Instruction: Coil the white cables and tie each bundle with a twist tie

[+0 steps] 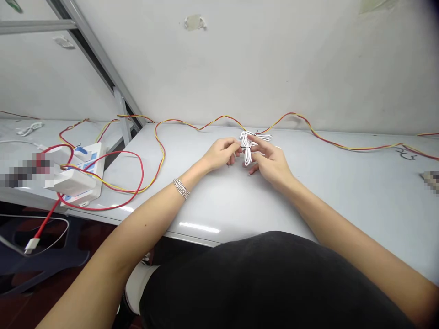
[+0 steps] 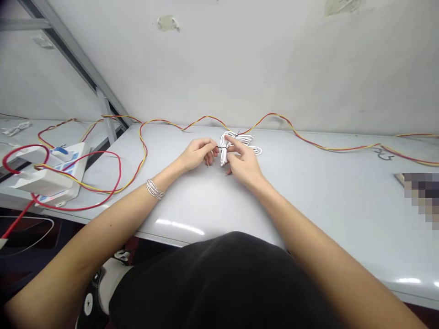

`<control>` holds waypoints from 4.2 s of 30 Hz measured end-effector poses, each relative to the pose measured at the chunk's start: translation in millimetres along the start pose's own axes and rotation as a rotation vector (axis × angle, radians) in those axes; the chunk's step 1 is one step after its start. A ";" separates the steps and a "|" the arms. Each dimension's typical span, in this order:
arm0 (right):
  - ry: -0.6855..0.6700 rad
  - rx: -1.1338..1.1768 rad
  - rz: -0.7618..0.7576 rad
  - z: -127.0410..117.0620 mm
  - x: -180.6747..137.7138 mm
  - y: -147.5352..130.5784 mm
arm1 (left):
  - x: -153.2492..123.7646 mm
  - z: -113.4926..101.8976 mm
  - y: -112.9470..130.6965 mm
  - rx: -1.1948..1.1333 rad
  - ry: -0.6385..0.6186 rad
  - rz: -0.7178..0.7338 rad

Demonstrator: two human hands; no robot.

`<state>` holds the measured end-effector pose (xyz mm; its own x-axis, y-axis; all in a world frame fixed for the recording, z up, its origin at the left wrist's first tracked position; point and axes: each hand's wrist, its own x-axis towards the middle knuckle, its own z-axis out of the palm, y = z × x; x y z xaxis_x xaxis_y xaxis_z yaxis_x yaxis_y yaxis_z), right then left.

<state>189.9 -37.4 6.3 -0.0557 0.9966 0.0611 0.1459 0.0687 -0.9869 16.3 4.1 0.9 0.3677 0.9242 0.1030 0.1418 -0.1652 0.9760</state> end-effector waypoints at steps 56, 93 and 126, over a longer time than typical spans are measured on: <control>0.071 -0.235 -0.387 -5.8 5.8 18.4 | -3.6 1.7 4.4 0.020 0.006 0.027; 0.076 0.222 0.174 -1.7 -2.5 -6.5 | -0.7 -13.8 -3.5 0.610 0.155 0.543; 0.103 -0.205 -0.116 -6.2 4.3 8.0 | -1.5 -5.5 -4.7 0.325 0.076 0.145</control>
<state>197.0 -32.3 -0.4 0.0159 0.9803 0.1970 0.3425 0.1798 -0.9222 10.0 5.4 -2.8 0.3376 0.9042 0.2614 0.3825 -0.3856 0.8397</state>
